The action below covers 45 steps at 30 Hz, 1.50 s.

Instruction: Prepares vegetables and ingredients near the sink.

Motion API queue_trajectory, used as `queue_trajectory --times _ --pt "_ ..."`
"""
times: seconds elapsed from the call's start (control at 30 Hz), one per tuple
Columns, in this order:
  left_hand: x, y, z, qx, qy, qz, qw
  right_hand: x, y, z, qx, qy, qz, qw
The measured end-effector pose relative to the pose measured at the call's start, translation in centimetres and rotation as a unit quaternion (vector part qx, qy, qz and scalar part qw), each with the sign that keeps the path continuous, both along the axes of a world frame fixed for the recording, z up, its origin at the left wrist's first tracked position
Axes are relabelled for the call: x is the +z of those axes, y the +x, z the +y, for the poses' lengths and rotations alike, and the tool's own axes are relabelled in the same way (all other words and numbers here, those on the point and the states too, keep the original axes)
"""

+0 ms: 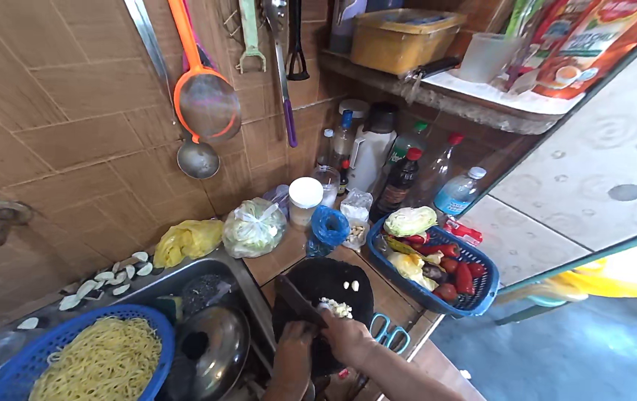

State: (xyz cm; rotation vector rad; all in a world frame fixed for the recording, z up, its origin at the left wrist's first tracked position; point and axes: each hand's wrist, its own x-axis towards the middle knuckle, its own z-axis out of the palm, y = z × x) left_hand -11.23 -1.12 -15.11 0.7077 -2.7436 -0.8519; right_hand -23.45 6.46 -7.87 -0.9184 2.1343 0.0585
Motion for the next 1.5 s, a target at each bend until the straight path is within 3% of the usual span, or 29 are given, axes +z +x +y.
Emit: queue_trajectory --times 0.13,0.37,0.53,0.73,0.93,1.1,1.37,1.5 --pt "0.9 -1.3 -1.5 -0.043 0.047 -0.056 0.996 0.4 -0.5 0.7 -0.034 -0.002 0.007 0.999" --pt "1.7 -3.0 -3.0 -0.002 0.129 -0.078 0.989 2.6 -0.1 3.0 -0.033 0.038 0.006 0.999" --pt "1.2 -2.2 -3.2 0.049 0.183 -0.044 0.981 1.9 -0.8 4.1 -0.042 0.006 -0.052 0.998" --pt "0.8 -0.6 -1.6 0.059 0.16 0.02 0.985 1.6 -0.3 3.7 -0.005 0.025 -0.031 0.999" --pt "1.3 -2.3 -2.0 0.043 0.141 -0.034 0.988 2.4 -1.1 2.5 0.006 0.061 -0.008 0.998" --pt "0.8 -2.0 -2.2 0.058 0.161 -0.009 0.985 3.1 -1.0 2.8 0.021 0.071 -0.01 0.997" --pt "-0.7 -1.5 -2.1 0.085 0.17 0.062 0.98 -0.3 -0.7 0.0 -0.042 0.03 -0.03 0.998" --pt "-0.7 -1.7 -2.2 0.098 0.179 0.069 0.976 0.2 -1.4 0.2 -0.046 0.019 -0.017 0.999"
